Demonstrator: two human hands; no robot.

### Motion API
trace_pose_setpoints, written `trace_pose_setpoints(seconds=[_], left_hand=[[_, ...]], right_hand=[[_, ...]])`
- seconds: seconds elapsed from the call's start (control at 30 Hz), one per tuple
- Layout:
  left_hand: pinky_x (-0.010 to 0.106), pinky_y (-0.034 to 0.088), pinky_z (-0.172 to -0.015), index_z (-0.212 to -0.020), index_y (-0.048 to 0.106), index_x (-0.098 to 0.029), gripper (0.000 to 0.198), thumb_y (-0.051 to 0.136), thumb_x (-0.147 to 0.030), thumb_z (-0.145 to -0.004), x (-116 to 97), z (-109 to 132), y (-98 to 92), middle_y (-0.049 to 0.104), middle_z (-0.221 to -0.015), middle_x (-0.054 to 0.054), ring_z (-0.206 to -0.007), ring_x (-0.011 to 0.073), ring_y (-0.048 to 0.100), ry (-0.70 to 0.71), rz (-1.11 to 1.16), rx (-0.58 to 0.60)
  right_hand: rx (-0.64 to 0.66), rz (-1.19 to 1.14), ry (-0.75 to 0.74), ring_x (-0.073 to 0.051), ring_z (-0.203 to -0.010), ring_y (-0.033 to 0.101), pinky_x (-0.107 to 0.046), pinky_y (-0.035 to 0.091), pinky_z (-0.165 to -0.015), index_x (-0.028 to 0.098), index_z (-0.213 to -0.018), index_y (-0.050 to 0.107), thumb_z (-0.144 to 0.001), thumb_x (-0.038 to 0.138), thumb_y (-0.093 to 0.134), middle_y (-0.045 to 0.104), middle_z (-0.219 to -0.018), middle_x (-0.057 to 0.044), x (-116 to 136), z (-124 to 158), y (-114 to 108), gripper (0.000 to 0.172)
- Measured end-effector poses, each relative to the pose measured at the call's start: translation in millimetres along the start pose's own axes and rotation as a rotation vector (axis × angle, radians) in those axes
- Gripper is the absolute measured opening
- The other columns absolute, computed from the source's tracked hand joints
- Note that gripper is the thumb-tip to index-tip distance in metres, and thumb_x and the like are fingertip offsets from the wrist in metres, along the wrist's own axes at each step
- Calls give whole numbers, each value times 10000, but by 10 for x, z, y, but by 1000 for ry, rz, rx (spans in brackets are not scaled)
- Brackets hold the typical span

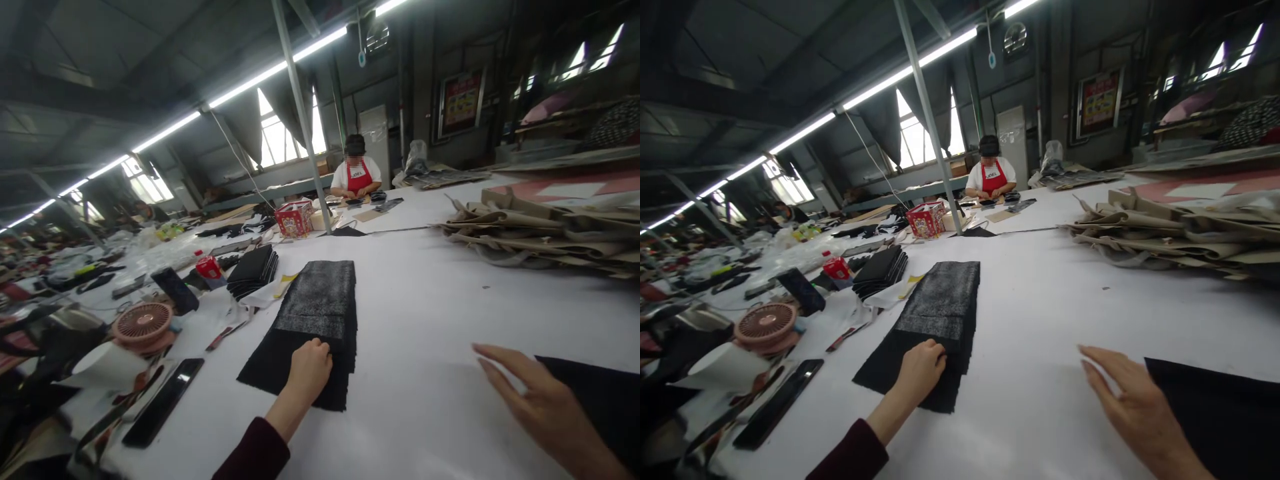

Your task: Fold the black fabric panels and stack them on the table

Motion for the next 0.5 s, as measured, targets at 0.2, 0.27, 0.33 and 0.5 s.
trace_pose_setpoints(seconds=[0.2, 0.27, 0.33, 0.5], left_hand=[[317, 403, -793, -813, 678, -169, 181, 504, -131, -848, 196, -162, 73, 667, -898, 68, -873, 220, 614, 28, 204, 5], [289, 399, -752, -808, 691, -187, 169, 527, -145, -816, 351, -207, 65, 673, -831, 31, -804, 191, 610, 28, 335, 19], [267, 393, -713, -796, 699, -195, 154, 550, -157, -792, 479, -239, 73, 666, -763, 1, -748, 168, 597, 34, 481, 42], [250, 380, -651, -703, 690, -178, 59, 638, -183, -729, 618, -303, 143, 626, -665, -23, -653, 143, 537, 15, 873, 97]], right_hand=[[463, -316, 86, -202, -1000, 662, -311, 547, -827, 246, -959, 723, -941, 353, 501, 701, -1112, -52, 1003, 28, 1452, 247], [543, -322, 31, -190, -1023, 650, -306, 534, -864, 227, -993, 720, -937, 258, 478, 695, -1131, -55, 1234, 20, 1792, 251], [572, -267, -62, -194, -1026, 633, -334, 514, -907, 210, -1022, 715, -910, 166, 462, 693, -1134, -58, 1383, -8, 2053, 280], [595, -145, -175, -236, -979, 561, -425, 470, -892, 213, -1015, 713, -884, 65, 415, 681, -1100, -55, 1459, -20, 2392, 357]])
Point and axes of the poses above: each hand's wrist, its own z-axis away from the middle knuckle, its own y-axis out of the palm, x = y × z, the point moved 7 cm from there along -z, towards the middle knuckle
